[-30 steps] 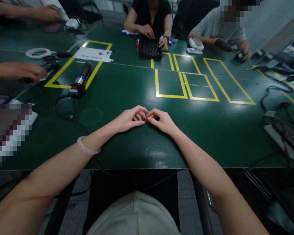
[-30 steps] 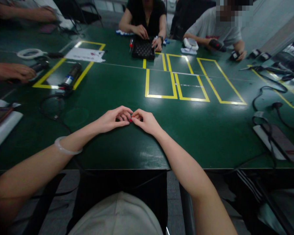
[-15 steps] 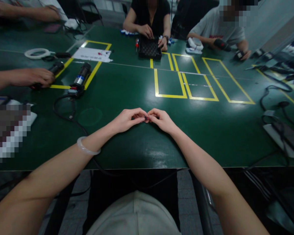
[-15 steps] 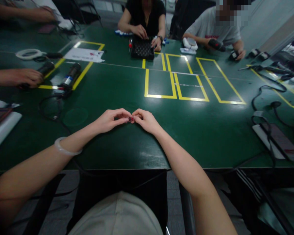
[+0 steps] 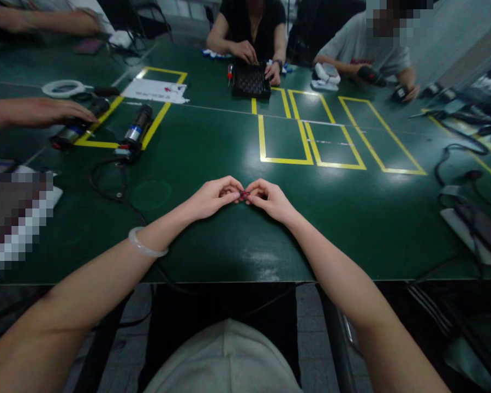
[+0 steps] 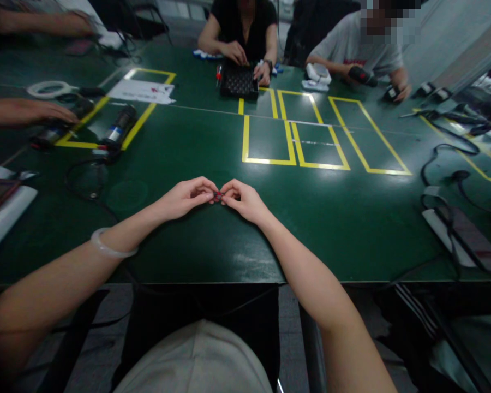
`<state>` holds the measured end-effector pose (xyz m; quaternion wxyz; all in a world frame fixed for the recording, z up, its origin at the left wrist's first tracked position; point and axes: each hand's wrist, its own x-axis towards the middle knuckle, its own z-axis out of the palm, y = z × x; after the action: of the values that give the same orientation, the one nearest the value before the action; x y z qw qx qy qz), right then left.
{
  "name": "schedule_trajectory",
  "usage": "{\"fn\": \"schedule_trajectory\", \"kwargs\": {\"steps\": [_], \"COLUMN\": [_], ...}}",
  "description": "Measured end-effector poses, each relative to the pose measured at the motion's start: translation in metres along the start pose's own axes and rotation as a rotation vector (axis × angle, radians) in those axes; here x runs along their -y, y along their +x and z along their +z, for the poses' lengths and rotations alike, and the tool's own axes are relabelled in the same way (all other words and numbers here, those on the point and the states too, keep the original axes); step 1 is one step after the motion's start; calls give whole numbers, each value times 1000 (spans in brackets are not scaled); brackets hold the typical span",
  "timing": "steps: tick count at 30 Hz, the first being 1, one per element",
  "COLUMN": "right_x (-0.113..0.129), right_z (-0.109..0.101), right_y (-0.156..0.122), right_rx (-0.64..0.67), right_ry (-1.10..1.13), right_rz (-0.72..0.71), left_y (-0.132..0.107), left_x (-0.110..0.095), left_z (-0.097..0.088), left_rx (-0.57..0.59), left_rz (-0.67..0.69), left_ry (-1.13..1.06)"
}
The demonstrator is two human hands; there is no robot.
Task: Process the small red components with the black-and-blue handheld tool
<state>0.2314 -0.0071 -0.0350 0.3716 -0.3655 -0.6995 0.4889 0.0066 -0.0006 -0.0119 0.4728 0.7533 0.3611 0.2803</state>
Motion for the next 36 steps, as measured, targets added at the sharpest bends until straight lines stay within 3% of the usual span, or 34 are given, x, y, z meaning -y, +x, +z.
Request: {"fn": "schedule_trajectory", "kwargs": {"steps": [14,36], "right_x": [0,2], "right_z": [3,3], "right_y": [-1,-2], "right_rx": [-3,-12], "right_ry": [-13,-66], "right_rz": [-62,-24], "left_y": [1,2], "left_x": [0,-3], "left_z": [-2,-4], "left_rx": [-50,67], "left_rz": [-77,-42], "left_ry": [47,167]}}
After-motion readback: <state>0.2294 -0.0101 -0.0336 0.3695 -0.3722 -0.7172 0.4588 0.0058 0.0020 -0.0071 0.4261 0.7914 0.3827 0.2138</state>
